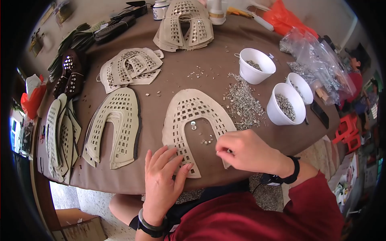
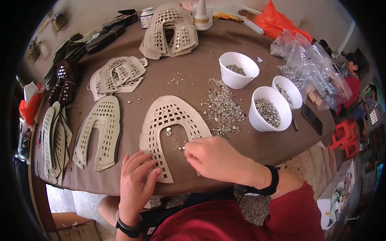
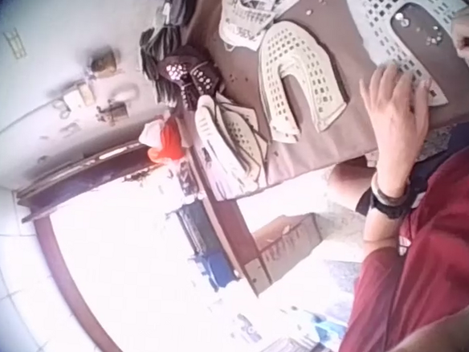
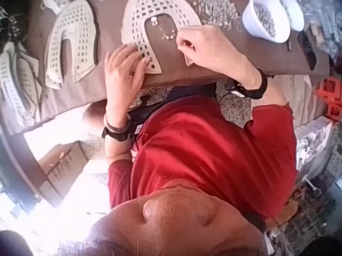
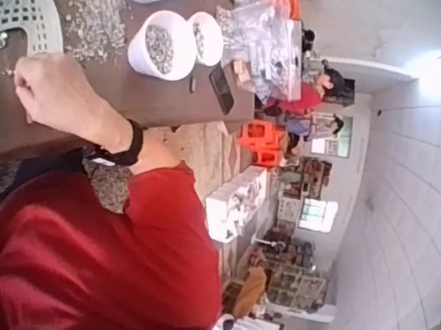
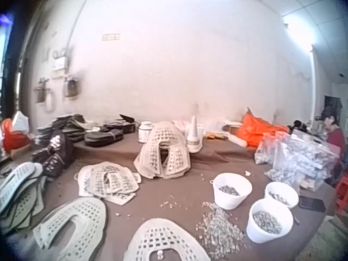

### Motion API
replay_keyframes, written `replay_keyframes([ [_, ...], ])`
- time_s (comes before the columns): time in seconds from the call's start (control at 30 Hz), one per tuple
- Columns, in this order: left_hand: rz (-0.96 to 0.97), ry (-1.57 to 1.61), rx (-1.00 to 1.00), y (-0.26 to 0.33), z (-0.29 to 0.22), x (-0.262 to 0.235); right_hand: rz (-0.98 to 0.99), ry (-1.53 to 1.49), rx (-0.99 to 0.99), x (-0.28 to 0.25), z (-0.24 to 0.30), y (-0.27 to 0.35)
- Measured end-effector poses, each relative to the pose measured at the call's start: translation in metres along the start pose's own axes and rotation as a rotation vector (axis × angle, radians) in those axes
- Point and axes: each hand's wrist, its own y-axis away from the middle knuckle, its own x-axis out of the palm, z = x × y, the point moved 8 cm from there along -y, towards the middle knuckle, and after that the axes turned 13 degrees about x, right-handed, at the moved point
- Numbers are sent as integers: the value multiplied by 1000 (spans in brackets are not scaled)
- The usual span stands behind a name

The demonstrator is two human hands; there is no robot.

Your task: Attaching decorative or functional plastic components to shoe upper panels.

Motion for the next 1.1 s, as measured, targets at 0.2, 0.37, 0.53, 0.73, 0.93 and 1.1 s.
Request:
replay_keyframes([
  [0.2, -51, 31, 83, -22, -8, 8, -160, -249, 410, -28, -57, 29],
  [0.37, 7, 50, 109, -43, -11, 22, -313, -263, 385, -26, -65, 37],
  [0.53, 26, -20, 73, -58, -2, 33, -304, -200, 272, -17, -61, 38],
  [0.73, 118, -122, 105, -67, 4, 44, -277, -144, 140, -8, -57, 49],
  [0.93, 54, -40, 19, -69, 11, 40, -274, -138, 160, -10, -55, 41],
  [1.1, -1, 13, -25, -68, 17, 41, -269, -367, 301, -9, -62, 35],
])
